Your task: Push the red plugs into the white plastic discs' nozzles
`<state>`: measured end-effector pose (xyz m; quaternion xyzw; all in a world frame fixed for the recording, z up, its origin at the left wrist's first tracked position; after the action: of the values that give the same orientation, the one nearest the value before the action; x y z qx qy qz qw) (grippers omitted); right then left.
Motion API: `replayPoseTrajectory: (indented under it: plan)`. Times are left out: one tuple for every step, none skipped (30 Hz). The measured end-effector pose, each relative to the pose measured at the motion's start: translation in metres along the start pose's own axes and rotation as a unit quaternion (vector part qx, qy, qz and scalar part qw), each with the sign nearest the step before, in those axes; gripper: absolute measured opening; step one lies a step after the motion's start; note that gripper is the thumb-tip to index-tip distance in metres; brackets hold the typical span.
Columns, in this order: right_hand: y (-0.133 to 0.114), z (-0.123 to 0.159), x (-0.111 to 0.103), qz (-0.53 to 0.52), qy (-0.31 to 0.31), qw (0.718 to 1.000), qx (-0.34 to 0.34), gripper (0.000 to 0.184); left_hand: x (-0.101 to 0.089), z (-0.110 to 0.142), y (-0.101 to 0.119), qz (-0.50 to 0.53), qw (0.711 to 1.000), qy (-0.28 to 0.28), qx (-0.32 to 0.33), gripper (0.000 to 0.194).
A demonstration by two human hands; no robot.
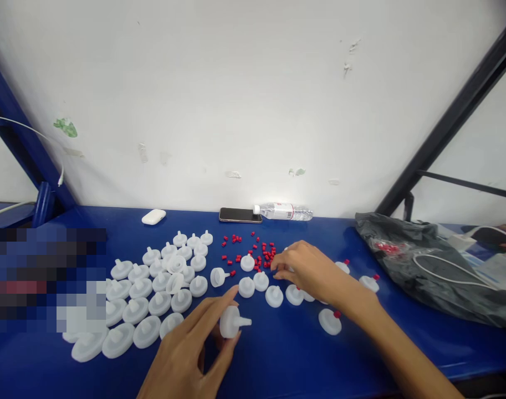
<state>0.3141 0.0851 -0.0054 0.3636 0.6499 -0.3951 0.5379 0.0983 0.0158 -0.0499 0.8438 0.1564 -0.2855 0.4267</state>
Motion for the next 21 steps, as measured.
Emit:
replayPoseTrajectory:
  plan:
    - [-0.001, 0.001, 0.003, 0.001, -0.007, 1.0, -0.007, 0.01, -0.001, 0.0, -0.001, -0.004, 1.0, 0.004, -0.01, 0.047]
    - [-0.002, 0.002, 0.004, 0.0, -0.013, 1.0, -0.013, 0.011, -0.001, -0.001, -0.002, -0.008, 1.0, 0.005, -0.023, 0.044]
    - [-0.004, 0.004, 0.004, -0.005, -0.017, 1.0, -0.014, 0.014, -0.001, -0.001, -0.003, -0.011, 0.999, 0.005, -0.035, 0.039]
    - [-0.004, 0.005, 0.003, -0.009, -0.022, 1.0, -0.01, 0.015, -0.001, -0.001, -0.004, -0.013, 0.999, 0.005, -0.043, 0.035]
    - [-0.004, 0.007, 0.001, -0.011, -0.028, 1.0, -0.001, 0.014, -0.001, -0.002, -0.004, -0.012, 0.999, 0.004, -0.044, 0.031]
    - [-0.003, 0.008, -0.001, -0.01, -0.033, 0.999, 0.011, 0.009, -0.001, -0.002, -0.003, -0.01, 0.999, 0.003, -0.044, 0.028]
    - [-0.001, 0.008, -0.003, -0.006, -0.037, 0.999, 0.024, 0.006, 0.0, -0.002, -0.003, -0.008, 0.999, 0.003, -0.041, 0.027]
    - [0.001, 0.009, -0.006, 0.002, -0.038, 0.999, 0.036, 0.006, 0.0, -0.002, -0.003, -0.006, 0.999, 0.003, -0.039, 0.027]
    - [0.004, 0.01, -0.008, 0.01, -0.036, 0.998, 0.044, 0.007, 0.0, -0.002, -0.003, -0.004, 0.999, 0.004, -0.038, 0.027]
    - [0.007, 0.01, -0.01, 0.016, -0.032, 0.998, 0.051, 0.009, 0.001, -0.002, -0.004, -0.001, 0.999, 0.004, -0.038, 0.028]
    - [0.011, 0.011, -0.011, 0.019, -0.028, 0.998, 0.055, 0.012, 0.001, -0.002, -0.005, 0.001, 0.999, 0.005, -0.04, 0.028]
    - [0.015, 0.012, -0.012, 0.022, -0.026, 0.998, 0.059, 0.015, 0.001, -0.001, -0.006, 0.002, 0.999, 0.006, -0.043, 0.029]
    - [0.019, 0.012, -0.011, 0.025, -0.025, 0.998, 0.061, 0.017, 0.001, -0.001, -0.006, 0.001, 0.999, 0.006, -0.044, 0.029]
    - [0.022, 0.013, -0.009, 0.027, -0.026, 0.997, 0.061, 0.019, 0.002, -0.001, -0.007, -0.001, 0.999, 0.005, -0.044, 0.029]
    - [0.025, 0.013, -0.006, 0.028, -0.027, 0.998, 0.059, 0.02, 0.001, -0.001, -0.006, -0.002, 0.999, 0.004, -0.042, 0.029]
    - [0.027, 0.013, -0.003, 0.029, -0.03, 0.998, 0.055, 0.022, 0.001, -0.002, -0.006, -0.004, 0.999, 0.003, -0.04, 0.029]
    - [0.029, 0.013, 0.0, 0.029, -0.032, 0.998, 0.05, 0.024, 0.001, -0.002, -0.006, -0.005, 0.999, 0.001, -0.039, 0.029]
    - [0.029, 0.013, 0.003, 0.029, -0.034, 0.998, 0.046, 0.026, 0.002, -0.002, -0.005, -0.005, 0.999, 0.0, -0.038, 0.029]
    - [0.029, 0.013, 0.005, 0.028, -0.034, 0.998, 0.042, 0.028, 0.002, -0.002, -0.006, -0.004, 0.999, -0.002, -0.039, 0.029]
    - [0.029, 0.012, 0.007, 0.028, -0.032, 0.998, 0.038, 0.03, 0.002, -0.002, -0.006, -0.004, 0.999, -0.002, -0.042, 0.029]
    - [0.028, 0.012, 0.006, 0.028, -0.026, 0.999, 0.036, 0.031, 0.002, -0.002, -0.007, -0.004, 0.999, -0.002, -0.045, 0.029]
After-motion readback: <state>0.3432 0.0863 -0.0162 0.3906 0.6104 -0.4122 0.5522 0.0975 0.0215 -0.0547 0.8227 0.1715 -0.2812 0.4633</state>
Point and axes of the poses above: each hand's wrist, its own z-axis away from the middle knuckle, its own x-axis out of the palm, y = z × x, the point moved 7 cm from there along -z, towards the middle knuckle, and after that the axes turned 2 degrees about -y, right-handed, at the moved point
